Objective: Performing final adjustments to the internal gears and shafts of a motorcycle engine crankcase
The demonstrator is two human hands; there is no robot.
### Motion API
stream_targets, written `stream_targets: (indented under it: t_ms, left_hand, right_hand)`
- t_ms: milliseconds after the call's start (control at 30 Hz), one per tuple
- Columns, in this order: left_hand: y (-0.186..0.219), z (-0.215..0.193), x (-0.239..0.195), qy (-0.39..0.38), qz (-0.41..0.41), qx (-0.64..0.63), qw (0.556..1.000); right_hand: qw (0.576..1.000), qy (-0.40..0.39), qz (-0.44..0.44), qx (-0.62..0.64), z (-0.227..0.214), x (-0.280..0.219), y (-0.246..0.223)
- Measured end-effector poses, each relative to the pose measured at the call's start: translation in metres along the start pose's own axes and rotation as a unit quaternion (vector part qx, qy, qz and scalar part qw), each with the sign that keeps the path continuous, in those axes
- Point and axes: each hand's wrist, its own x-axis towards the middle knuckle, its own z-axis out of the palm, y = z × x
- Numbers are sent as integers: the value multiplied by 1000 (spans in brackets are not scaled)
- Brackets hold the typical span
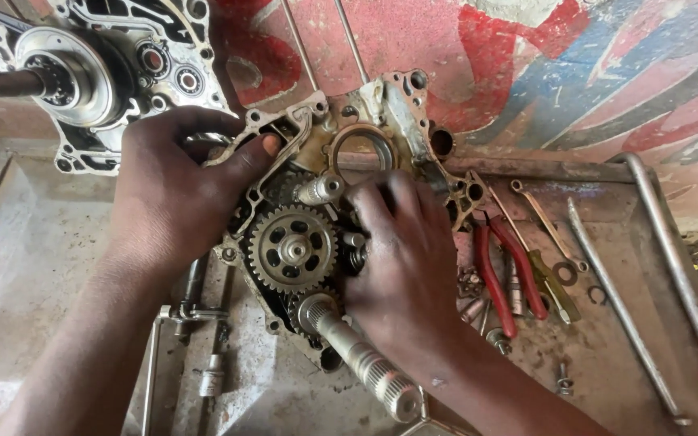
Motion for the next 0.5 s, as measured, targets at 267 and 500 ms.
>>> stream_targets:
  t_ms: [267, 500]
  left_hand:
    - [-5, 3, 2, 11, 3, 18, 1000]
    - [2, 0, 1, -4, -32, -2, 999]
  right_hand:
    - [998, -52, 38, 6, -3, 1, 3]
    - [953, -285, -24, 96, -62, 21, 14]
